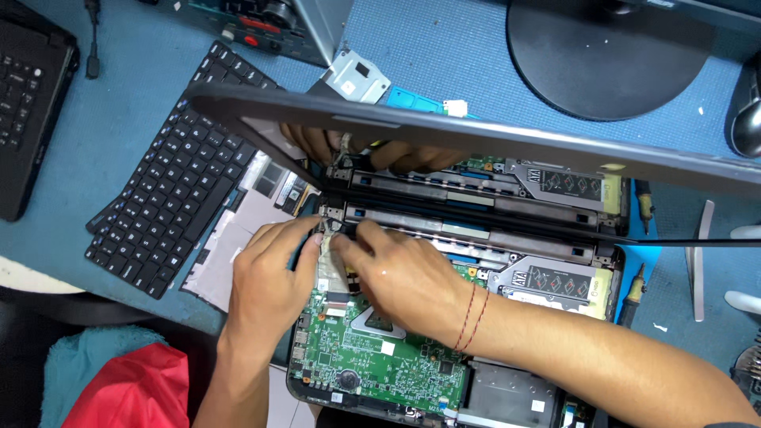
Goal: The person works on the internal components of a disassembled laptop, using their hands to connect and adjust ribbon cables and connectors on the motherboard. The keyboard and other parts are laid out on the desk nearby.
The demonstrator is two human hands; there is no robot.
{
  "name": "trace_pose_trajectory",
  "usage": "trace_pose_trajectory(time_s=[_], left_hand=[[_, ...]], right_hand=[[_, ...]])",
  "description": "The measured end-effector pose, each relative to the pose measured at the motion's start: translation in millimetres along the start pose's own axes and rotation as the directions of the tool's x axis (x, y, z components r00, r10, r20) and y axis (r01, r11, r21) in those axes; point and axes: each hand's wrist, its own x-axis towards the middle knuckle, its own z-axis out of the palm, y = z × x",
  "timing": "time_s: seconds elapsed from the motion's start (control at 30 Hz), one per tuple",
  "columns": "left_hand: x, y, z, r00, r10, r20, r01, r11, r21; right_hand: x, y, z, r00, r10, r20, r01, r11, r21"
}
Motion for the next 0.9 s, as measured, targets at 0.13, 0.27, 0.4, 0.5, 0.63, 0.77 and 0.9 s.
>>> trace_pose_trajectory(time_s=[0.13, 0.27, 0.4, 0.5, 0.63, 0.77, 0.9], left_hand=[[-3, 0, 3, 0.999, 0.039, -0.023, -0.038, 0.999, 0.025], [-8, -8, 8, 0.997, 0.066, -0.050, -0.065, 0.998, 0.025], [-7, -12, 5, 1.000, 0.017, -0.018, -0.018, 0.999, -0.049], [-8, -19, 2, 0.996, -0.079, 0.028, 0.082, 0.990, -0.116], [-5, -21, -7, 0.995, -0.086, 0.044, 0.093, 0.976, -0.198], [0, -18, -16, 0.991, -0.040, 0.128, 0.067, 0.974, -0.218], [1, -29, -4, 0.995, 0.051, 0.088, -0.033, 0.981, -0.190]], right_hand=[[4, 3, 7, 0.998, -0.032, -0.058, 0.031, 0.999, -0.017], [10, 7, 19, 0.984, -0.088, -0.152, 0.079, 0.995, -0.067], [19, 19, 38, 0.978, -0.010, -0.207, 0.000, 0.999, -0.049], [24, 13, 38, 0.984, 0.036, -0.174, -0.041, 0.999, -0.026], [29, 13, 36, 0.985, 0.101, -0.141, -0.087, 0.991, 0.103], [29, 14, 41, 0.957, 0.288, -0.046, -0.257, 0.906, 0.336], [23, 9, 30, 0.938, 0.324, -0.118, -0.247, 0.870, 0.428]])
